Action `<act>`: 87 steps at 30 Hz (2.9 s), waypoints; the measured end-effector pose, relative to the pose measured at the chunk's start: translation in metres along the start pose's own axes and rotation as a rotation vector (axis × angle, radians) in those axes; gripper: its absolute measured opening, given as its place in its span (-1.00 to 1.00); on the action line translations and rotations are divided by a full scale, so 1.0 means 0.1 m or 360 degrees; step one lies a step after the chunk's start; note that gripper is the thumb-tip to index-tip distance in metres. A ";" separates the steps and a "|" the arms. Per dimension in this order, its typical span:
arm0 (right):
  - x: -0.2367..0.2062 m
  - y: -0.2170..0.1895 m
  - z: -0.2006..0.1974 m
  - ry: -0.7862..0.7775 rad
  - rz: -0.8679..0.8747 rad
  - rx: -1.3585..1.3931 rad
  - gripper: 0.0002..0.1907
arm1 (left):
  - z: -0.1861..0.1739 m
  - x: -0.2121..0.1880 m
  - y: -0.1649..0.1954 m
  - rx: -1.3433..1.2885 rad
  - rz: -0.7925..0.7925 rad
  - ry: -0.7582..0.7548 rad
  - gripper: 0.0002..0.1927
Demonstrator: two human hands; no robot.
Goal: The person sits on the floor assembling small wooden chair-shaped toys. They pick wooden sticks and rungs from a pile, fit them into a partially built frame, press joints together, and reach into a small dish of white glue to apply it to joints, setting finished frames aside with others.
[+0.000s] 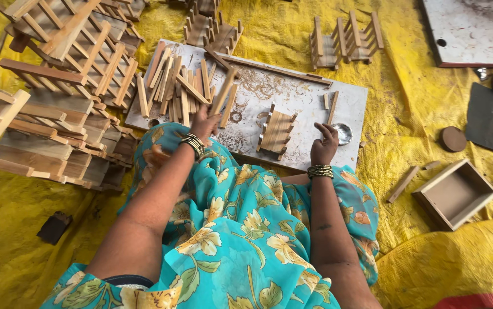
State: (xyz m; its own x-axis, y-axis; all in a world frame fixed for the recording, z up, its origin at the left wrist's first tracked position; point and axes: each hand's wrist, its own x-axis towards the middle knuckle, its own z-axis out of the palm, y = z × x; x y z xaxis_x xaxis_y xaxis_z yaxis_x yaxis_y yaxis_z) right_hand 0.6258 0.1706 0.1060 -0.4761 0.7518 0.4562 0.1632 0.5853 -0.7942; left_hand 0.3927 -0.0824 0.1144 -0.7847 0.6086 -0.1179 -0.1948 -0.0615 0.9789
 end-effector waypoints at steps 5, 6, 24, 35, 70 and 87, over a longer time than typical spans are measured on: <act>0.08 0.07 0.05 -0.0040 0.0217 0.0174 -0.37 | 0.22 -0.04 -0.14 -0.0287 -0.0100 0.0033 -0.78; 0.09 0.08 0.06 -0.0048 0.0272 0.0192 -0.37 | 0.23 -0.05 -0.17 -0.0272 -0.0101 0.0048 -0.77; 0.20 0.27 0.12 -0.0021 0.0322 0.0493 -0.42 | 0.46 -0.03 -0.16 -0.0679 -0.0319 -0.0377 -0.68; 0.17 0.19 0.09 -0.0134 0.0494 0.0613 -0.44 | 0.60 0.01 -0.37 0.1322 0.0139 -0.0182 -0.61; 0.12 0.44 0.23 -0.0235 0.0581 0.0701 -0.49 | 0.98 0.15 -0.68 0.1983 0.0233 -0.0154 -0.57; 0.06 0.56 0.25 -0.0195 0.0558 0.0705 -0.47 | 0.91 0.15 -0.81 0.2019 0.0217 -0.0158 -0.55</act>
State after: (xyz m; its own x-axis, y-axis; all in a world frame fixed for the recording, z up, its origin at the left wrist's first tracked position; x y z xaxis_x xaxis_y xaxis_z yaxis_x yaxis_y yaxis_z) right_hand 0.6105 0.2004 0.0541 -0.5595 0.8219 0.1066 -0.0358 0.1045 -0.9939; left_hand 0.4504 0.0042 0.0481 -0.6963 0.7163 -0.0453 0.6216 0.6334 0.4608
